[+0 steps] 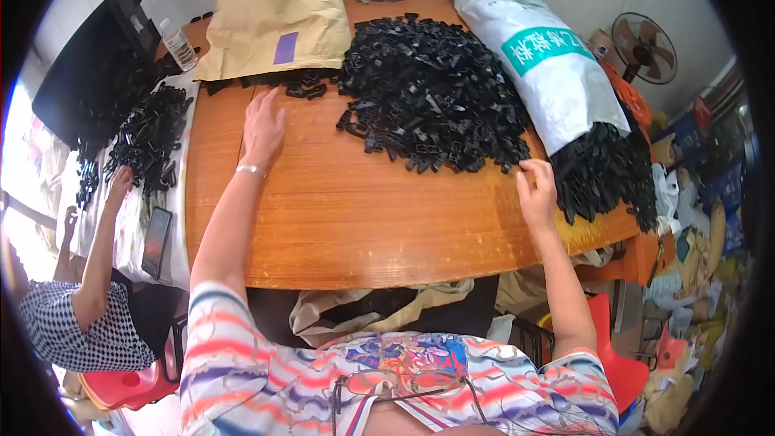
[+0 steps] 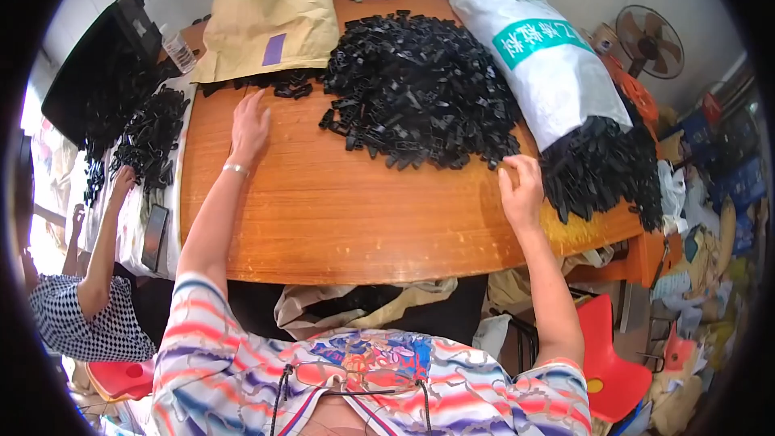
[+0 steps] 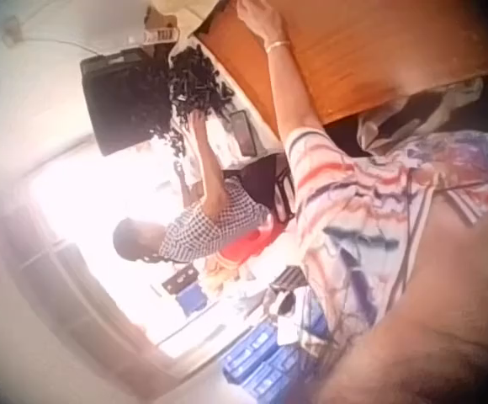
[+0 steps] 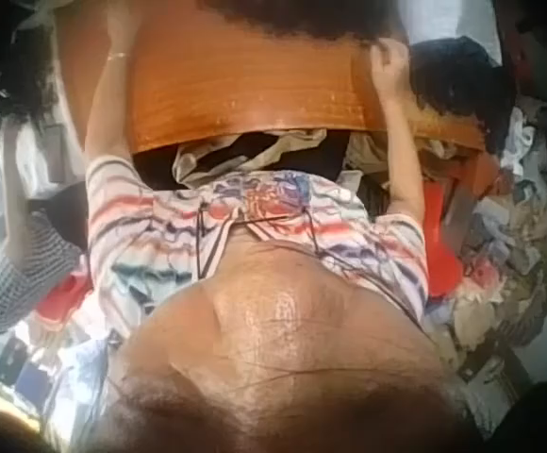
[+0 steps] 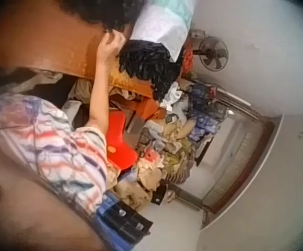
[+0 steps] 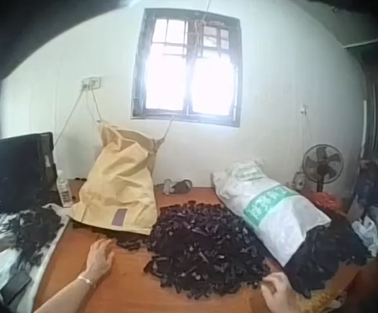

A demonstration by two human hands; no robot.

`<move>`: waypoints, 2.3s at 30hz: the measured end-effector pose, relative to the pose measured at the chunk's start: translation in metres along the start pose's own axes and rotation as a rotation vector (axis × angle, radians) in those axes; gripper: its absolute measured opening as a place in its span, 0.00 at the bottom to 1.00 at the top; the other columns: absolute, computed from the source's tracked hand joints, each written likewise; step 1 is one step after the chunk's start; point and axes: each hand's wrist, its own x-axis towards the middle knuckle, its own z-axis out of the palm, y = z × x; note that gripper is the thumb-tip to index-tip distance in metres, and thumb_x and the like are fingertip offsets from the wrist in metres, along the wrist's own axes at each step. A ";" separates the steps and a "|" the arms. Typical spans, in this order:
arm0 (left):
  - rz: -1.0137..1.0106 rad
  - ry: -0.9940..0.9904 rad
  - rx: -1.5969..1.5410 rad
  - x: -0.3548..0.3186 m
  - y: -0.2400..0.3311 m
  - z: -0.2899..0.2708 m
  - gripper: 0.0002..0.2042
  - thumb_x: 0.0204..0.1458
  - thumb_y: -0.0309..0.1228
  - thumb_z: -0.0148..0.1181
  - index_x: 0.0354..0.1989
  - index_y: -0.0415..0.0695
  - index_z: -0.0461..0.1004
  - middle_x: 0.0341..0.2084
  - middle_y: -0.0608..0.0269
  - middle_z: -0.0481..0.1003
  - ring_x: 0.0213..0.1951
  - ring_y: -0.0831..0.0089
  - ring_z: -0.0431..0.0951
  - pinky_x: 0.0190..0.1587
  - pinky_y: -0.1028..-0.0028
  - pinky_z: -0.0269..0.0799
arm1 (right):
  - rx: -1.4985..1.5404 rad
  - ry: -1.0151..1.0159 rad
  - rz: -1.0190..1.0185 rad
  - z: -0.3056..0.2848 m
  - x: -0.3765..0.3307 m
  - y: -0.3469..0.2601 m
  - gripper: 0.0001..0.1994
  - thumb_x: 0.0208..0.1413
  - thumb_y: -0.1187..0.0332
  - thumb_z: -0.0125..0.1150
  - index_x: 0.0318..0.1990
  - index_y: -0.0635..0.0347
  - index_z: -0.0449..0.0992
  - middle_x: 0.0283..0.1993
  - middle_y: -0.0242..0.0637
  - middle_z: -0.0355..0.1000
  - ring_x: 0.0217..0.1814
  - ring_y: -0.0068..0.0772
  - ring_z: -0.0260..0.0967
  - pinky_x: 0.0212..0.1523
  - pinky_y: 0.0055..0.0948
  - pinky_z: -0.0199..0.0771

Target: Assembling small black plastic components by hand at a workbench.

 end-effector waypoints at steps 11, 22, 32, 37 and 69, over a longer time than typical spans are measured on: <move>-0.228 -0.044 0.257 0.112 -0.011 0.056 0.26 0.53 0.47 0.49 0.59 0.49 0.65 0.60 0.49 0.62 0.62 0.50 0.58 0.62 0.46 0.52 | -0.316 0.118 -0.068 0.095 0.034 0.005 0.28 0.56 0.63 0.57 0.63 0.60 0.59 0.61 0.49 0.59 0.65 0.52 0.53 0.65 0.47 0.50; 0.107 -0.045 0.339 0.178 -0.006 0.087 0.27 0.56 0.51 0.46 0.62 0.51 0.64 0.62 0.56 0.64 0.63 0.54 0.61 0.63 0.59 0.56 | -0.380 0.015 -0.042 0.096 0.039 0.005 0.32 0.58 0.59 0.54 0.66 0.62 0.53 0.64 0.50 0.55 0.68 0.55 0.47 0.67 0.50 0.45; 0.017 -0.257 -0.002 0.104 0.006 0.049 0.26 0.49 0.51 0.58 0.51 0.45 0.73 0.48 0.51 0.74 0.52 0.53 0.70 0.54 0.62 0.66 | -0.435 0.058 -0.088 0.097 0.037 0.011 0.29 0.60 0.61 0.52 0.65 0.63 0.54 0.62 0.51 0.58 0.66 0.54 0.51 0.66 0.47 0.47; 0.178 -0.010 -0.013 0.072 -0.015 0.029 0.18 0.55 0.47 0.52 0.46 0.50 0.75 0.45 0.58 0.74 0.51 0.59 0.69 0.58 0.61 0.60 | -0.419 0.031 -0.057 0.096 0.036 0.010 0.30 0.60 0.62 0.53 0.66 0.63 0.53 0.64 0.52 0.56 0.68 0.55 0.48 0.67 0.49 0.45; -0.135 -0.080 0.167 0.048 0.005 0.016 0.24 0.48 0.53 0.58 0.55 0.62 0.72 0.60 0.51 0.62 0.59 0.51 0.64 0.57 0.50 0.62 | -0.445 0.127 -0.143 0.104 0.041 0.016 0.29 0.58 0.60 0.54 0.64 0.65 0.56 0.60 0.52 0.60 0.64 0.56 0.53 0.64 0.50 0.51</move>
